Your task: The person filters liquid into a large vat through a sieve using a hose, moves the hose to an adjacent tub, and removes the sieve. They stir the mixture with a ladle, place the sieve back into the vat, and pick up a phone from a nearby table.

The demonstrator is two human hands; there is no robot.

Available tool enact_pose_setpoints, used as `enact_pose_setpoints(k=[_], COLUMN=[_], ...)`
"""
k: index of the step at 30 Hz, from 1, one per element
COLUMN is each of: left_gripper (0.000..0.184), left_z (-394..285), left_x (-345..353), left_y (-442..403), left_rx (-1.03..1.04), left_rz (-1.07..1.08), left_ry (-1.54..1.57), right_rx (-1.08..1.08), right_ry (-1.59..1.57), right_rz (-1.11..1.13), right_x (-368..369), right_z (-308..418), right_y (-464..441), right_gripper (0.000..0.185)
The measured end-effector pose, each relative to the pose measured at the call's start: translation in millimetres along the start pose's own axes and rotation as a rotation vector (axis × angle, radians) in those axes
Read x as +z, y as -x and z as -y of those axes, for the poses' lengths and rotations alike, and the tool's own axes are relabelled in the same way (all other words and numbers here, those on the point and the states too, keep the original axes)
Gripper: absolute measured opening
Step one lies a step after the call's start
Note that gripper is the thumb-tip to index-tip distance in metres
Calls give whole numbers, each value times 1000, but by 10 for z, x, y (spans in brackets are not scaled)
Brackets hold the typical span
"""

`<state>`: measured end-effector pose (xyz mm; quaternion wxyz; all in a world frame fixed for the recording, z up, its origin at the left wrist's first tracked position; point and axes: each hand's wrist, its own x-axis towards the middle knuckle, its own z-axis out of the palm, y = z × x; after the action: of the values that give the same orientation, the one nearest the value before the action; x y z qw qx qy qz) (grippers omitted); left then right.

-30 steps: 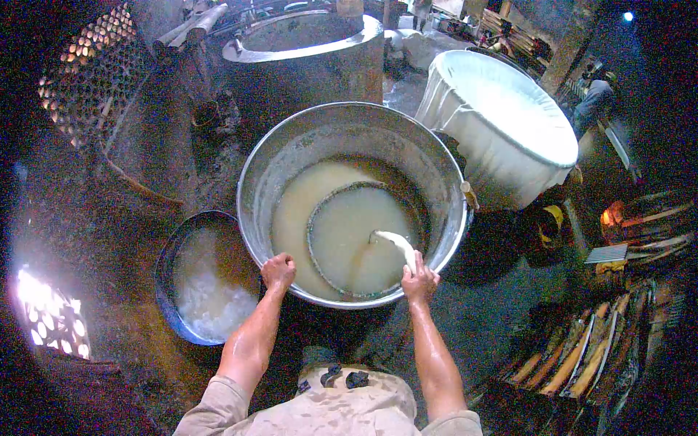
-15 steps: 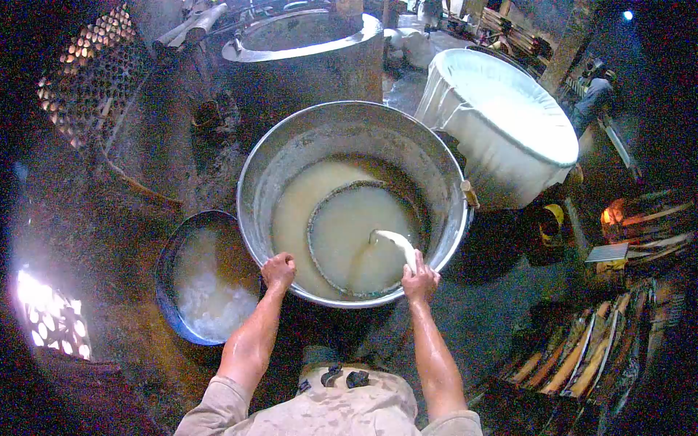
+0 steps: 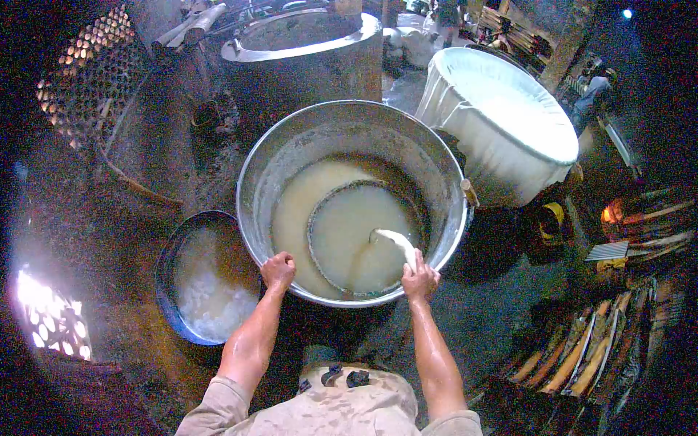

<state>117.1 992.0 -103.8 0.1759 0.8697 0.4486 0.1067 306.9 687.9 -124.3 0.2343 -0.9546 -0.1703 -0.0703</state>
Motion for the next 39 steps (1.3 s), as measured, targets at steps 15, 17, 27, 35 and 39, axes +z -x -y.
enact_pose_setpoints(k=[15, 17, 27, 35, 39], left_gripper=[19, 20, 20, 20, 20], left_z=[-4, -15, -60, -38, -32], left_x=[-15, -26, -75, -48, -44], left_y=[-5, -8, 9, -1, 3], left_rx=[7, -16, -33, -16, -13], left_rz=[2, 24, 30, 12, 10], left_ry=[7, -2, -11, -7, 4], right_rx=[-10, -5, -16, -13, -16], right_ry=[-23, -23, -15, -4, 4], right_rz=[-19, -17, -32, -31, -27], right_x=[-26, -24, -29, -27, -32], right_z=[25, 21, 33, 29, 37], right_y=[-2, -2, -2, 2, 3], right_gripper=[57, 57, 57, 57, 56])
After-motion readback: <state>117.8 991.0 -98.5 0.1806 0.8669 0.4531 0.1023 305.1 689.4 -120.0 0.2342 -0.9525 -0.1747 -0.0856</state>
